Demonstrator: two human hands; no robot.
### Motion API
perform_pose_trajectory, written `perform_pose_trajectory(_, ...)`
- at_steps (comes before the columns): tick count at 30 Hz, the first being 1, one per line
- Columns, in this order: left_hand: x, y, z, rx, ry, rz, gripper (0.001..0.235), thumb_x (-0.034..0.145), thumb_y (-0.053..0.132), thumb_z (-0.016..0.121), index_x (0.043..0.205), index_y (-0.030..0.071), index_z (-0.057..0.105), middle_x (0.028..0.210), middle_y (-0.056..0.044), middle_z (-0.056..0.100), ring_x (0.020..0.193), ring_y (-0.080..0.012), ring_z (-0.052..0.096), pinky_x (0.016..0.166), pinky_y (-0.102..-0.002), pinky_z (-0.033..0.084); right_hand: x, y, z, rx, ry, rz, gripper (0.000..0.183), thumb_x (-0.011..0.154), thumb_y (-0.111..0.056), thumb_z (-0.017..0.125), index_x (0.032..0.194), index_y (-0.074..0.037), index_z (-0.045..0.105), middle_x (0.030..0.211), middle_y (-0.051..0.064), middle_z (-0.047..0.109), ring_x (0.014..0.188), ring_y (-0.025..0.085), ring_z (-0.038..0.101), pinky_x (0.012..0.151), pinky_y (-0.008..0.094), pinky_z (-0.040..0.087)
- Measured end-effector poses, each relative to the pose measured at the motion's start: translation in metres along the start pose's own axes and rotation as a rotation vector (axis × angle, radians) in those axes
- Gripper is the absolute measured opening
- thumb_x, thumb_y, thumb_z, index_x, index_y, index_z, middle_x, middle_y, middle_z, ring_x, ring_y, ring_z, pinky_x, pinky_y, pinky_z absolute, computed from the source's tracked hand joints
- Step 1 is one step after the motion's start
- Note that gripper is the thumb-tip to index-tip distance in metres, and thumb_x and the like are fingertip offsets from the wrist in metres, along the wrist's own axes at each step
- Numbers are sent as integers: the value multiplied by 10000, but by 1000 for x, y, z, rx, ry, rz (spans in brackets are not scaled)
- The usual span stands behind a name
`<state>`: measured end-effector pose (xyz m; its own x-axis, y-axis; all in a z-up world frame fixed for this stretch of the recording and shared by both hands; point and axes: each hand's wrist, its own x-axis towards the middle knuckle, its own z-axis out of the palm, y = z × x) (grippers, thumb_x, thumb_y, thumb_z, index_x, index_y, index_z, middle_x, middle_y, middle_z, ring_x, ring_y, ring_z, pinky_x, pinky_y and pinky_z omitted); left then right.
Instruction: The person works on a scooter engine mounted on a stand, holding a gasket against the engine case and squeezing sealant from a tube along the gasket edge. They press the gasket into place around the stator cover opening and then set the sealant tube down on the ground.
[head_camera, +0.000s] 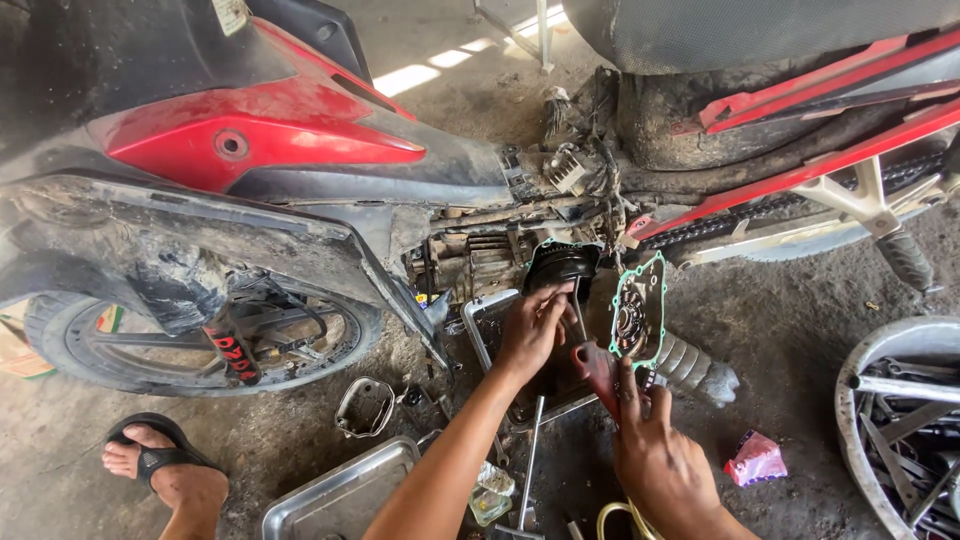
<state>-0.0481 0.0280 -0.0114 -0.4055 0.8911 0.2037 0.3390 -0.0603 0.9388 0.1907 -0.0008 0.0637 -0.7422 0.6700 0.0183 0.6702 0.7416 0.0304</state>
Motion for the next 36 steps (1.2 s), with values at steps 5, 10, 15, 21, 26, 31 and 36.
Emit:
perform_pose_trajectory(5, 12, 10, 4, -299, 71, -15, 323, 1026, 349, 625, 1215, 107, 723, 892, -11, 741, 622, -80, 634, 525, -217, 528, 18, -6, 13, -111, 182, -9, 878, 859, -182, 554, 1608, 25, 146, 1244, 473, 536, 508, 295, 723, 394, 361, 589)
perform_pose_trajectory(10, 22, 3, 9, -162, 112, 29, 308, 991, 350, 689, 1114, 80, 773, 965, -41, 774, 815, -117, 687, 714, -286, 574, 27, -10, 14, -64, 153, 64, 935, 831, -191, 596, 1609, 38, 131, 1313, 453, 493, 545, 299, 723, 431, 343, 590)
perform_pose_trajectory(15, 30, 9, 10, -148, 96, 23, 337, 981, 345, 676, 1182, 85, 752, 1108, -111, 776, 976, -202, 737, 883, -365, 594, 33, -14, 8, -53, 127, 93, 944, 834, -193, 605, 1613, 32, 123, 1311, 424, 497, 544, 293, 721, 436, 345, 588)
perform_pose_trajectory(21, 33, 17, 10, -84, 90, 101, 363, 997, 303, 678, 1229, 29, 730, 1202, -161, 752, 1094, -241, 733, 1005, -369, 555, 35, -15, 3, -97, 134, 97, 950, 844, -197, 612, 1619, 36, 114, 1256, 407, 512, 532, 278, 711, 414, 336, 581)
perform_pose_trajectory(26, 33, 14, 12, -285, 65, 32, 359, 986, 259, 679, 1247, 16, 720, 1051, -120, 790, 915, -169, 740, 830, -297, 603, 39, -16, 4, -63, 105, 124, 964, 851, -202, 612, 1631, 38, 98, 1200, 359, 528, 547, 278, 707, 423, 344, 578)
perform_pose_trajectory(31, 30, 14, 9, -312, 52, 29, 340, 1010, 227, 673, 1271, 11, 707, 942, -69, 773, 839, -128, 714, 773, -263, 592, 38, -17, 4, -86, 119, 101, 935, 842, -186, 600, 1609, 53, 122, 1311, 430, 491, 516, 257, 715, 401, 322, 578)
perform_pose_trajectory(36, 17, 3, 6, -277, 89, 54, 334, 1000, 308, 676, 1187, 39, 741, 901, -48, 765, 776, -99, 704, 700, -234, 566, 32, -13, 14, -90, 137, 81, 896, 843, -184, 580, 1605, 40, 165, 1299, 425, 513, 516, 266, 719, 397, 328, 577)
